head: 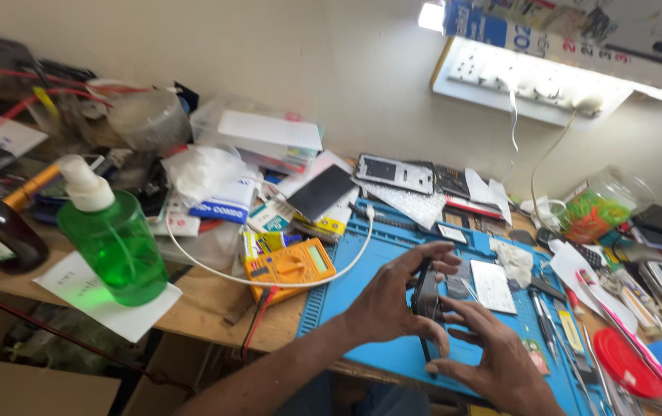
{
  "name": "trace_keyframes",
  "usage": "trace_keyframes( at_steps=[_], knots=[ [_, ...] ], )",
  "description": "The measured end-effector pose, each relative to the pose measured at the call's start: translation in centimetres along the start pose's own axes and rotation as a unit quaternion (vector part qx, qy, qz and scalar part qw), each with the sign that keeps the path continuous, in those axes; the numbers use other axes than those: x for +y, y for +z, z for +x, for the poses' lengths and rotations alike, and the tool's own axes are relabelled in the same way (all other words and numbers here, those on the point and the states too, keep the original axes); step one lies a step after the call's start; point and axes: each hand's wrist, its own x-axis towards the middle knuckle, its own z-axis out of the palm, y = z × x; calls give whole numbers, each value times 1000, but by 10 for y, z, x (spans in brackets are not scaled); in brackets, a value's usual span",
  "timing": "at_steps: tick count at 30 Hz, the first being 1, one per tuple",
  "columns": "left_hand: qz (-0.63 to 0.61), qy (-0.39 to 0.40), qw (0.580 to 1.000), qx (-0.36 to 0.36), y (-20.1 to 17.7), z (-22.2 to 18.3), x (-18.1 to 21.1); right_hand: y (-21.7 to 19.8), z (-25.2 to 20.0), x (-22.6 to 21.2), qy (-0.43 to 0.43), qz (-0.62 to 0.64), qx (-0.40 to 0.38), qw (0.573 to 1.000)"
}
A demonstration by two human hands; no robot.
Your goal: The person disassembles a smartphone on a cluttered workbench, removing the back cover and internal components. They use a screwdriver to unscrew parts and a multimeter to test the circuit board, then reassemble the device by reconnecting cables and placing the motherboard back into the chassis.
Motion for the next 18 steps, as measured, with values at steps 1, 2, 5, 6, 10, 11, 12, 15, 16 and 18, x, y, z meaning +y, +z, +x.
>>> trace_keyframes(
  at_steps=[1,2,5,6,10,11,12,15,16,18],
  knots=[
    [-6,-4,1000,-2,1,0,2,1,2,3,-8,-9,5,1000],
    [-11,-8,1000,-3,0,0,3,2,3,6,-16,-18,10,1000],
    [-23,-1,1000,-11,-2,3,5,11,3,13,-46,-14,35,998],
    [-25,6,1000,-14,-3,5,7,14,2,14,-56,-7,45,997],
    [58,25,996,56,-6,6,18,21,4,4,-85,-73,186,976],
    [56,13,994,93,-2,5,21,22,5,-2,-65,-94,226,967],
    [54,2,990,130,1,6,22,22,5,-8,-45,-115,265,956],
    [58,-109,980,158,-1,12,23,23,8,-27,37,-160,298,940],
    [55,-105,979,166,0,17,21,24,10,-31,21,-189,318,929],
    [50,-106,976,186,0,22,17,30,11,-32,-11,-247,346,905]
  ],
)
